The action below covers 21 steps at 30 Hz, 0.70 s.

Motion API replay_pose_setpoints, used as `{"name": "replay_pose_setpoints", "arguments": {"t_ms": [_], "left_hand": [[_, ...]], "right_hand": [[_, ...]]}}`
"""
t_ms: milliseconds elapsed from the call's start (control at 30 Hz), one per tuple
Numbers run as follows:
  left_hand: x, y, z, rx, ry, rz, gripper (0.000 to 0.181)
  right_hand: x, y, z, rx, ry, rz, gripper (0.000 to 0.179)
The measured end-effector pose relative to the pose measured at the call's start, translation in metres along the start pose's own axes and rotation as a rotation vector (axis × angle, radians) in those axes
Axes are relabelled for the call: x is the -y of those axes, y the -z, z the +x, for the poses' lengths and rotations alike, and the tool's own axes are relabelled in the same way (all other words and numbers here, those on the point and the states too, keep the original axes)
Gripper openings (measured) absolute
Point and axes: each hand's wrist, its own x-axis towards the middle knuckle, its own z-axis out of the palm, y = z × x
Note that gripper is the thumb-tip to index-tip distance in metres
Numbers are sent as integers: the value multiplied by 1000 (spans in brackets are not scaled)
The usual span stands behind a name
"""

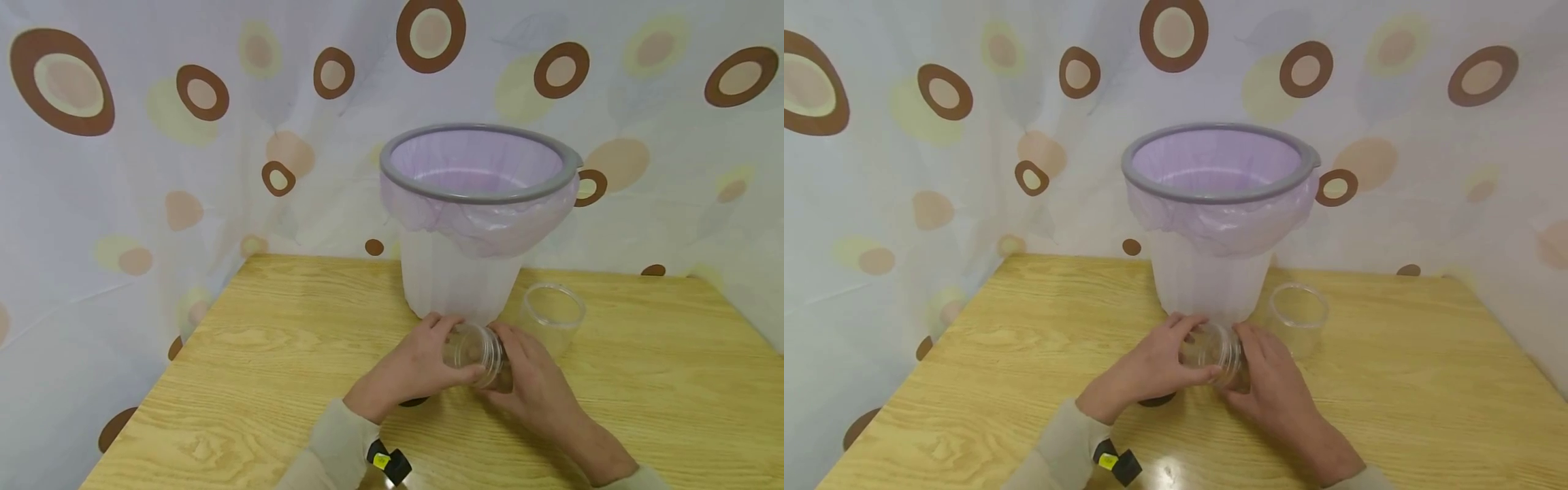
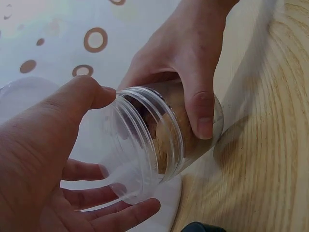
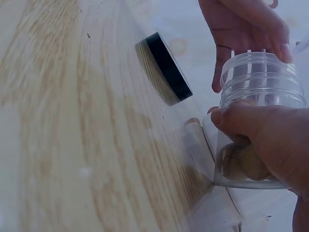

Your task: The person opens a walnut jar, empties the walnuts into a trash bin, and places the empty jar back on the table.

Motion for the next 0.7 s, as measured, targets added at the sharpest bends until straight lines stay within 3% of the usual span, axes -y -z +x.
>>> {"name": "replay_pose_setpoints", "arguments": {"t_ms": [333,567,700], "left_hand": [[9,12,-1,19,25,39,81],[26,27,-8,-16,39,-1,78],[37,34,-11,-27,82,21,80]], "right_hand": [[-2,1,0,-7,-17,9,101],[-1,1,1,-13,-7,10,99],[0,1,0,-12,-8,5,98]]}}
